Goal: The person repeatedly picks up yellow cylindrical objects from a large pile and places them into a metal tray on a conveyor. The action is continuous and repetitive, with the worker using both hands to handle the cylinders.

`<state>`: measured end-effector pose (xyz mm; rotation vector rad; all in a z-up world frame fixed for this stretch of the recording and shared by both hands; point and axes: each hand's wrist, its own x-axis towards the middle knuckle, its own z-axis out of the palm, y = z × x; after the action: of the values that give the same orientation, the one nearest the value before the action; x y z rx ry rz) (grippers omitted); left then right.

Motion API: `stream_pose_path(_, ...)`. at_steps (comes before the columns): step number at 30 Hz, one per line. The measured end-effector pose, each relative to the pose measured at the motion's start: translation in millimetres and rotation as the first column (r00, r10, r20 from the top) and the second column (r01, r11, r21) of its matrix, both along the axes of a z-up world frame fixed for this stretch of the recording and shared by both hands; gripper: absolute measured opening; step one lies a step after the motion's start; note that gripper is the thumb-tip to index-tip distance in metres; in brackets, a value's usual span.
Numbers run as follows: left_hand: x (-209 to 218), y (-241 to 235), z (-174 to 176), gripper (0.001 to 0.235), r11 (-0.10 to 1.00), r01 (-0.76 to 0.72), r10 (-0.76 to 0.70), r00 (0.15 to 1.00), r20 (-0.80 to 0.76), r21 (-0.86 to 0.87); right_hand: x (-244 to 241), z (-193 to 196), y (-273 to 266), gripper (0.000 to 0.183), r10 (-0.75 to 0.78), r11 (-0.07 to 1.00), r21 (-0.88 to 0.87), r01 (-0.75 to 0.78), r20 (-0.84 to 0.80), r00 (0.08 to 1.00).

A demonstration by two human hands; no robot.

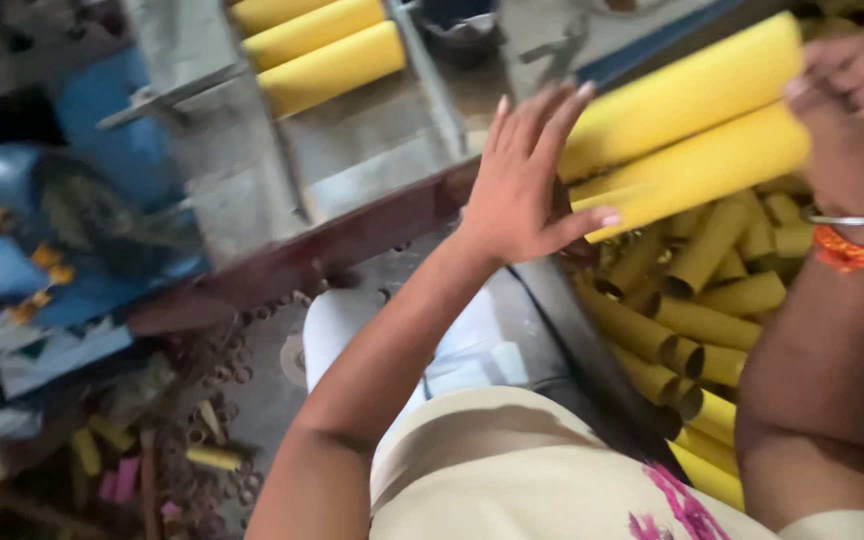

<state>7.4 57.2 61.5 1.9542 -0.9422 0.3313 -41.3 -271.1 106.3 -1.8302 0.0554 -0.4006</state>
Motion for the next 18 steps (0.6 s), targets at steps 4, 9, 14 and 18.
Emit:
stream_pose_path(4,21,37,25,0.126,0.962,-0.245,0.222,0.958,0.179,0.117,67,-12,91,0.026,0.159,0.957,0.185,-0.222,0.304,0.939)
stream_pose_path(9,76,88,2,0.141,0.756,-0.351,0.389,0.92,0.052,0.552,144,-69,237,0.025,0.104,0.981,-0.175,-0.078,0.149,0.983)
stream_pose_path(14,93,139,-50,0.134,0.569,-0.401,0.512,0.856,0.073,0.718,136,-78,276,0.013,0.159,0.613,-0.787,0.068,0.206,0.966)
stream_pose_path(18,93,140,-61,0.13,0.484,-0.415,0.498,0.855,0.147,0.771,113,-67,225,0.012,0.156,0.752,-0.654,0.084,0.3,0.941)
